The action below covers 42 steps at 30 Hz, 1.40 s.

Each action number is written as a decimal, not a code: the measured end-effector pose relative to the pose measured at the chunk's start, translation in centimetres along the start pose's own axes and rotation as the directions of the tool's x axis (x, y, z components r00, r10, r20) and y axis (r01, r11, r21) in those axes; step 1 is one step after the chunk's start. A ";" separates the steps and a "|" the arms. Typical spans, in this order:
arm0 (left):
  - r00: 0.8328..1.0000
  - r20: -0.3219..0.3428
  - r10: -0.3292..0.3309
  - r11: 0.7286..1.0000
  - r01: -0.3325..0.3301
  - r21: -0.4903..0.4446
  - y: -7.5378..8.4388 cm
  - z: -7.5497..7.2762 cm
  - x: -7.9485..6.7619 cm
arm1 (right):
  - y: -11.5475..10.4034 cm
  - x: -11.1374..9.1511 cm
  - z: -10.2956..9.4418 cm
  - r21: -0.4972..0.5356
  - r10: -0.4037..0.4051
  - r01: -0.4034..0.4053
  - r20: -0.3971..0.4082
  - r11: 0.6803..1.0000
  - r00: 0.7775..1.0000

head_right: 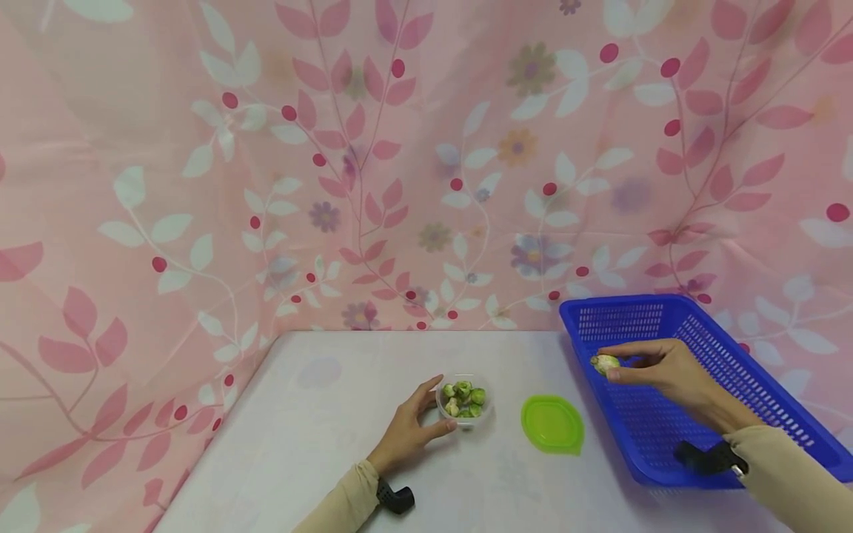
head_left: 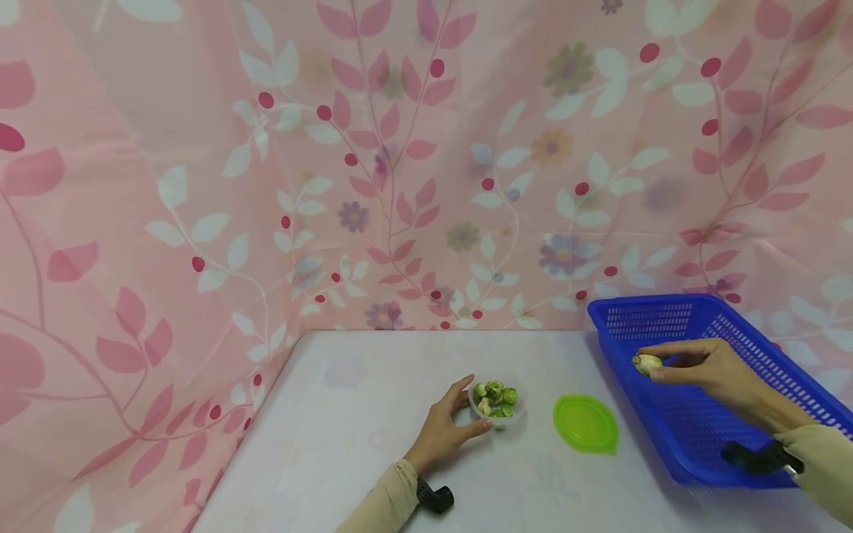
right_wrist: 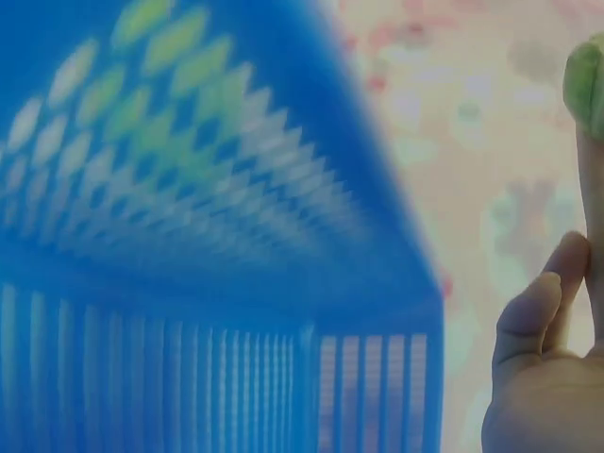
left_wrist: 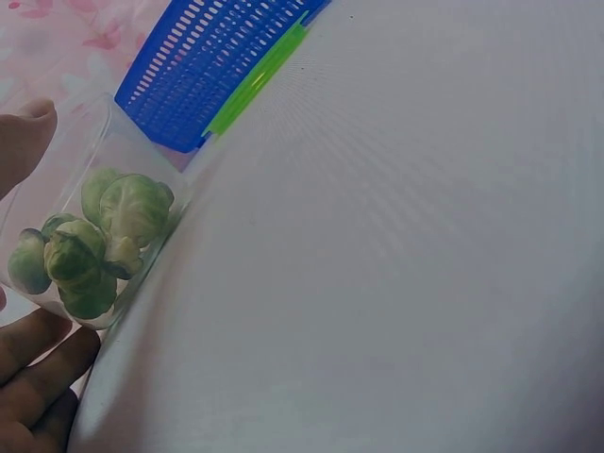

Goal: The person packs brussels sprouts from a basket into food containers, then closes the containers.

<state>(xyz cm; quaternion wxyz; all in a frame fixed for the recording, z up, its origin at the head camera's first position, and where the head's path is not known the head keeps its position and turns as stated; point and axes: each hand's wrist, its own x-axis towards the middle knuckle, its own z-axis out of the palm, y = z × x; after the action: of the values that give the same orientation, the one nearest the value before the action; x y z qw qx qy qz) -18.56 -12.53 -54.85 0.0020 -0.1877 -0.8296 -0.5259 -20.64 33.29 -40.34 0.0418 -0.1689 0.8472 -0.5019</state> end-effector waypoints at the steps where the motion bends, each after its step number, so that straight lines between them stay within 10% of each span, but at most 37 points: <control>1: 1.000 0.000 -0.001 1.000 0.001 -0.001 0.0 0.0 0.0 | -0.3 0.1 0.4 0.015 -0.009 0.009 0.001 1.000 1.000; 15: 1.000 0.000 0.004 1.000 -0.004 -0.002 0.0 0.1 0.0 | -3.1 2.0 6.1 0.269 -0.123 0.090 0.110 0.959 0.986; 30: 1.000 -0.008 0.011 1.000 -0.011 0.013 0.2 -0.1 0.0 | -4.4 4.1 12.9 0.076 -0.004 -0.003 0.090 0.997 0.996; 42: 1.000 0.003 0.003 1.000 -0.003 -0.006 0.4 0.0 -0.1 | -4.1 5.3 16.9 0.137 0.001 -0.019 0.128 0.990 0.992</control>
<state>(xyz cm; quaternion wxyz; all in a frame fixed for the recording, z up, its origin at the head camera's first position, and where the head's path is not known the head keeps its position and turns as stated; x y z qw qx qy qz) -18.37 -12.42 -54.56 0.0011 -0.1896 -0.8276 -0.5284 -20.54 15.65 -44.61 0.1102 -0.1931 0.8069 -0.5473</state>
